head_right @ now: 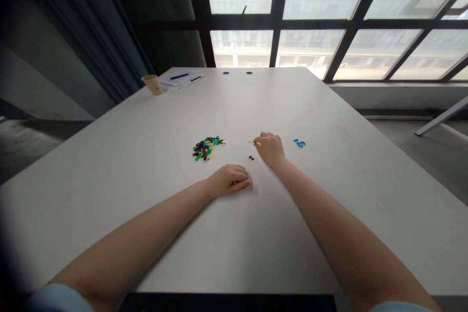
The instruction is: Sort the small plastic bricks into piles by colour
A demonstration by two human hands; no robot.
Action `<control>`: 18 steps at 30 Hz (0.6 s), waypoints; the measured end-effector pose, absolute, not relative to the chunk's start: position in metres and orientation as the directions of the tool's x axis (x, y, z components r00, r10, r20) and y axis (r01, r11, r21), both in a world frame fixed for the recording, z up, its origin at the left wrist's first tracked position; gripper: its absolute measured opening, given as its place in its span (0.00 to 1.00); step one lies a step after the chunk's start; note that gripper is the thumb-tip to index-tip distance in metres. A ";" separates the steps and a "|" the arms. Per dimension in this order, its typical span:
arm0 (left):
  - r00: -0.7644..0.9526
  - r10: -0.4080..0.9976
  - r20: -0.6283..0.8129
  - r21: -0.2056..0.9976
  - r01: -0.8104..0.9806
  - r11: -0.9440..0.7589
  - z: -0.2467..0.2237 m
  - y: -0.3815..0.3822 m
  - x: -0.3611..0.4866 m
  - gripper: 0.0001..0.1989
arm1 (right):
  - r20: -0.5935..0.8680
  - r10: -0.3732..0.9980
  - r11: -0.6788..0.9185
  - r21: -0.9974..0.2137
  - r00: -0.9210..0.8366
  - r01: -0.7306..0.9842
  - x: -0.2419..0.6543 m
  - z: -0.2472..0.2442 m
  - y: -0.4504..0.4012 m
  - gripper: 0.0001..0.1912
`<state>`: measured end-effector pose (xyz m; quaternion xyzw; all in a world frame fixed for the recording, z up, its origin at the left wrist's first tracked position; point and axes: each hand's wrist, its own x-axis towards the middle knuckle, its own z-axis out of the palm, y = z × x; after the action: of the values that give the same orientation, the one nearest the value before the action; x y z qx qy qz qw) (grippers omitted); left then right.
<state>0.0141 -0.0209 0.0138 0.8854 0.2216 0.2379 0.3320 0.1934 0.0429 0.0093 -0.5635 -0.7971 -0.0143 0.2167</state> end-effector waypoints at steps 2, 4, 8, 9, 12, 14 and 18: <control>0.808 0.521 0.276 0.665 0.231 -0.711 0.012 -0.020 0.013 0.22 | 0.327 0.903 0.353 -0.196 -0.279 0.915 0.188 0.008 0.046 0.09; 0.820 0.499 0.282 0.634 0.231 -0.738 0.011 -0.020 0.012 0.22 | 0.300 0.912 0.344 -0.182 -0.281 0.921 0.185 0.006 0.048 0.10; 0.818 0.499 0.285 0.631 0.231 -0.741 0.009 -0.019 0.010 0.22 | 0.278 0.920 0.331 -0.180 -0.274 0.927 0.183 0.004 0.050 0.11; 0.815 0.505 0.285 0.643 0.228 -0.731 0.010 -0.019 0.010 0.22 | 0.275 0.922 0.327 -0.183 -0.271 0.927 0.182 0.004 0.050 0.11; 0.806 0.520 0.284 0.676 0.217 -0.704 0.012 -0.021 0.010 0.22 | 0.279 0.923 0.326 -0.201 -0.265 0.924 0.183 0.004 0.049 0.11; 0.804 0.520 0.286 0.657 0.231 -0.718 0.013 -0.021 0.009 0.22 | 0.295 0.919 0.332 -0.217 -0.262 0.918 0.185 0.005 0.046 0.11; 0.788 0.542 0.292 0.531 0.338 -0.777 0.012 -0.022 0.008 0.22 | 0.353 0.901 0.347 -0.232 -0.254 0.909 0.192 0.012 0.038 0.11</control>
<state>0.0083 -0.0216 0.0118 0.9166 0.2402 0.2199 0.2318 0.1919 0.0376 0.0123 -0.5712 -0.7918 -0.0091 0.2161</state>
